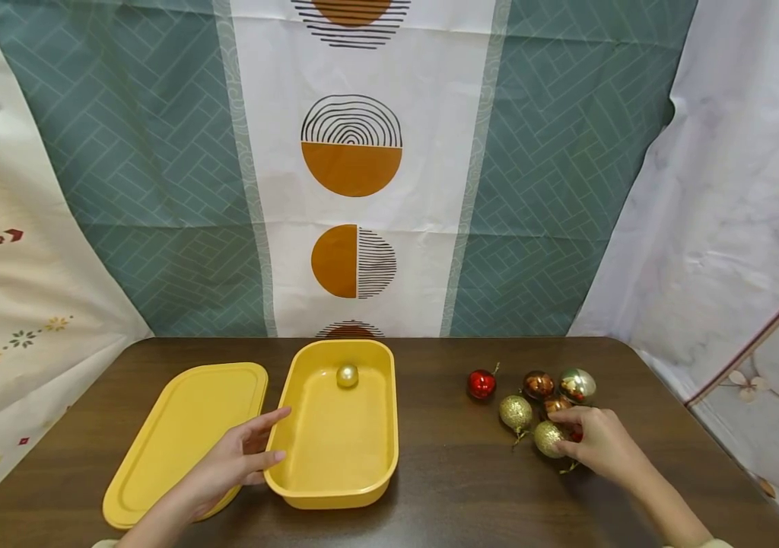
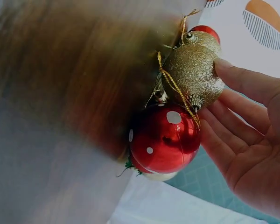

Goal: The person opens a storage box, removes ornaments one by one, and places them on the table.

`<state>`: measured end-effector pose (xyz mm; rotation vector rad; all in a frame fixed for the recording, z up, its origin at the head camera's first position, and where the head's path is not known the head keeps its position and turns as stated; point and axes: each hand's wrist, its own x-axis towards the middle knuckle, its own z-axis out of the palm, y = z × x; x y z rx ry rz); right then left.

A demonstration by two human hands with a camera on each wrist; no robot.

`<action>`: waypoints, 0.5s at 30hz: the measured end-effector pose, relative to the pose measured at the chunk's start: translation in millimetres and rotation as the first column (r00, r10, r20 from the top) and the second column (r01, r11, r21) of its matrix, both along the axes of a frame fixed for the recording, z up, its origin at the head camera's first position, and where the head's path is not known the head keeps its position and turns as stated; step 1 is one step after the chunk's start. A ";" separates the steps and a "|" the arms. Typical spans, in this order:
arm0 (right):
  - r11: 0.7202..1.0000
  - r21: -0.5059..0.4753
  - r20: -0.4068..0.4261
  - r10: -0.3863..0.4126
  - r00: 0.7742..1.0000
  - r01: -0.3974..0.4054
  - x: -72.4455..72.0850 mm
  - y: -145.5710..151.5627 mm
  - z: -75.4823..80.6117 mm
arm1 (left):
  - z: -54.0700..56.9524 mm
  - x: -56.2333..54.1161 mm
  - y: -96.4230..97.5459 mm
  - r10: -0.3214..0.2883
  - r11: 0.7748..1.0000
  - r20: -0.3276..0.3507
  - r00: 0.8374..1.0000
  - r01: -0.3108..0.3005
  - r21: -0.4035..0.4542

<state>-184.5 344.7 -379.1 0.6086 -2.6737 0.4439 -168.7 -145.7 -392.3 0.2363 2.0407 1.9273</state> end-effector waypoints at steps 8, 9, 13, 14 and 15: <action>0.999 0.045 -0.034 0.007 0.999 -0.006 -4.4 2.0 -1.3 | 0.1 -0.1 0.0 -0.003 1.000 0.002 1.000 0.003 0.003; 0.999 0.047 -0.036 0.011 0.999 -0.010 -4.9 2.1 -1.1 | 0.3 0.0 0.0 -0.004 1.000 0.002 1.000 0.004 0.002; 0.999 0.052 -0.004 0.009 1.000 -0.009 -5.6 1.9 -0.3 | 0.9 0.5 0.0 -0.001 1.000 0.005 1.000 0.001 0.003; 0.999 0.050 0.013 0.004 1.000 -0.005 -5.7 1.7 0.0 | 1.2 0.7 0.0 0.000 1.000 0.005 1.000 0.000 0.003; 0.999 0.048 0.029 -0.001 1.000 -0.001 -5.7 1.5 0.2 | 1.4 0.9 0.1 0.001 1.000 0.005 1.000 -0.001 0.002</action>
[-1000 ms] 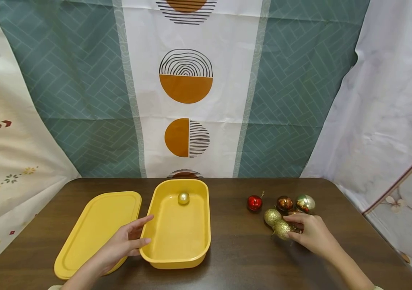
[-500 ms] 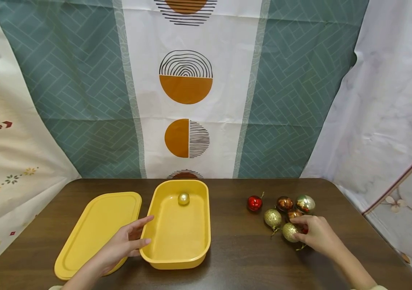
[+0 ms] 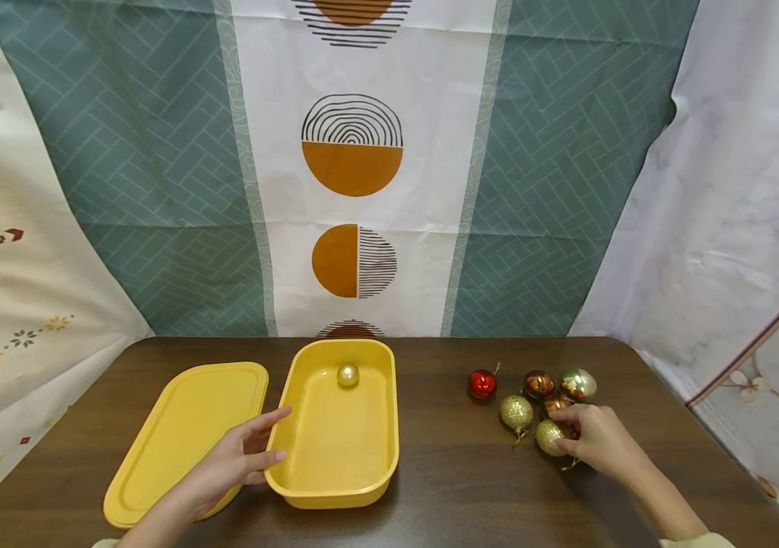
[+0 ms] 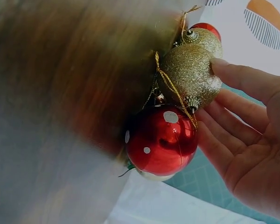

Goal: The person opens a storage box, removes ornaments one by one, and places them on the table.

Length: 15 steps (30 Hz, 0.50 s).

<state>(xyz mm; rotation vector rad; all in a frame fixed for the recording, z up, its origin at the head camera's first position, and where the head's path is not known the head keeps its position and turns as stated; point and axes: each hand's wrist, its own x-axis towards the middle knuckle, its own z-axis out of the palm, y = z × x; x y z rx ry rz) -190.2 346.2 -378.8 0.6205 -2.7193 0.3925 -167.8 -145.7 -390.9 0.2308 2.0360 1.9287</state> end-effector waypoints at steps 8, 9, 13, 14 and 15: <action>1.000 -0.023 -0.018 0.005 1.000 -0.005 0.4 -0.7 0.9 | 0.5 -0.7 0.5 0.002 1.000 0.006 1.000 -0.002 -0.008; 1.000 -0.025 -0.033 0.007 0.999 -0.007 0.4 -1.3 1.7 | 0.7 -0.7 0.6 0.001 1.000 0.006 1.000 -0.001 -0.007; 1.000 -0.020 -0.043 -0.002 0.999 0.001 -0.1 -7.1 9.6 | 0.6 -0.4 0.5 0.000 1.000 0.001 1.000 0.000 -0.003; 1.000 -0.026 -0.029 -0.006 1.000 0.005 -0.3 -9.7 12.2 | 0.5 -0.4 0.5 -0.002 1.000 0.000 1.000 0.002 0.000; 1.000 -0.028 -0.012 -0.012 1.000 0.012 -0.6 -12.6 14.7 | 0.4 -0.5 0.3 -0.003 1.000 -0.001 1.000 0.003 0.002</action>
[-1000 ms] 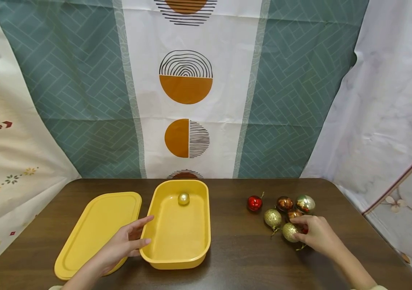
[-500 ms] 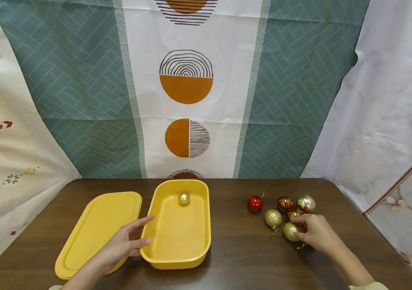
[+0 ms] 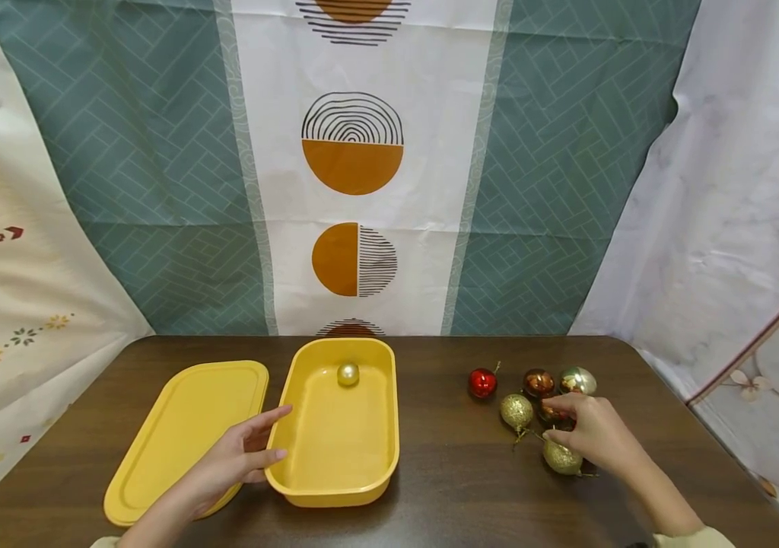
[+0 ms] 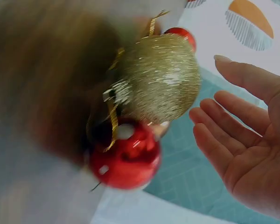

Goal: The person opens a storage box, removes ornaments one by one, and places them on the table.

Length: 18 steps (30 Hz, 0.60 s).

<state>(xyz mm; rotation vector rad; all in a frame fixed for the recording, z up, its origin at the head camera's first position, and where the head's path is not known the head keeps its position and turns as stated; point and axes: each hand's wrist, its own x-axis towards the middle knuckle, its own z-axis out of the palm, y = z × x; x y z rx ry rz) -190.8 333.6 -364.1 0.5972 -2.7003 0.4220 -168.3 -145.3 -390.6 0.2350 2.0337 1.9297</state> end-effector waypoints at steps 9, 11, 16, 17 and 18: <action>0.995 -0.094 0.067 0.051 0.996 -0.045 -6.7 -43.7 15.3 | 1.1 -0.4 -1.0 -0.002 1.000 -0.004 1.000 0.002 -0.003; 0.990 -0.127 0.080 0.078 0.994 -0.068 -9.6 -55.6 17.9 | 1.4 0.2 -0.9 0.000 1.000 -0.008 1.000 0.000 -0.004; 0.979 -0.157 0.087 0.143 0.986 -0.128 -20.1 -85.0 23.5 | 0.9 0.3 -0.3 0.003 1.000 -0.006 1.000 -0.003 -0.007; 0.978 -0.153 0.085 0.153 0.985 -0.139 -22.8 -91.0 24.3 | 0.5 0.0 -0.3 0.002 1.000 -0.005 1.000 -0.002 -0.008; 0.976 -0.157 0.089 0.164 0.982 -0.149 -25.6 -96.9 25.0 | 0.1 -0.1 -0.5 0.001 1.000 -0.003 1.000 -0.001 -0.008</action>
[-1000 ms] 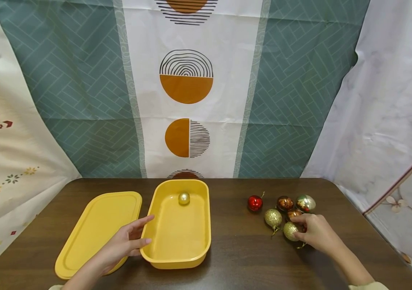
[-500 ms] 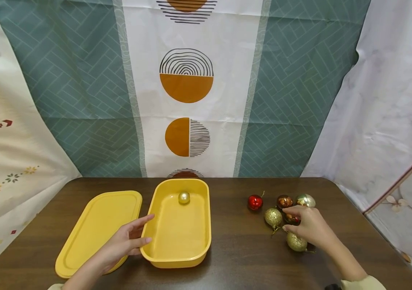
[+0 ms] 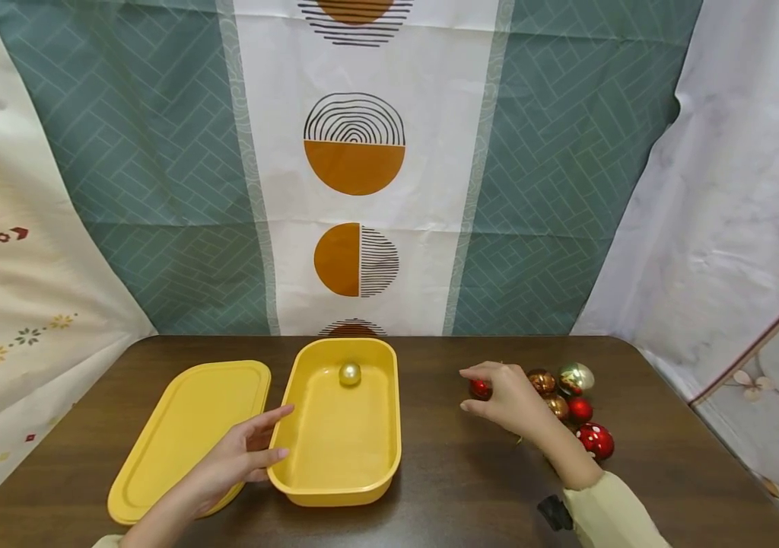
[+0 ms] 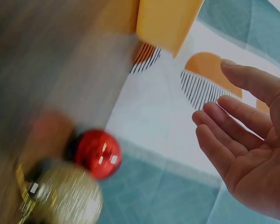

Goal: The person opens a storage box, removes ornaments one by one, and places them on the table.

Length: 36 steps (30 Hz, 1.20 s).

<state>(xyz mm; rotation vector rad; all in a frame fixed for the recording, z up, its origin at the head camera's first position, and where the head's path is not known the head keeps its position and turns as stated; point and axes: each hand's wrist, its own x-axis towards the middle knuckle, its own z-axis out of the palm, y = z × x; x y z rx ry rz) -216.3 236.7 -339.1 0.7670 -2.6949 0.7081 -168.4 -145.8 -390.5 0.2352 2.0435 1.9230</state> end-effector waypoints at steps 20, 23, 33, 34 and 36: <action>0.982 -0.134 0.123 0.152 0.981 -0.135 -46.7 -100.8 -9.4 | 0.2 0.7 -0.8 0.009 1.000 0.014 1.000 -0.009 0.002; 0.982 -0.123 0.124 0.156 0.980 -0.141 -51.5 -111.8 -12.7 | -0.3 0.7 -1.0 0.003 1.000 0.013 1.000 -0.003 0.008; 0.982 -0.100 0.130 0.175 0.976 -0.163 -64.1 -140.0 -20.9 | -1.2 -0.3 -0.3 -0.008 1.000 0.006 1.000 0.008 0.009; 0.982 -0.098 0.132 0.172 0.976 -0.160 -65.7 -142.0 -21.7 | -1.2 -0.4 -0.5 -0.009 1.000 0.006 1.000 0.009 0.009; 0.982 -0.098 0.138 0.171 0.976 -0.159 -69.0 -145.8 -23.0 | -0.9 -0.4 -0.7 -0.011 1.000 0.004 1.000 0.011 0.010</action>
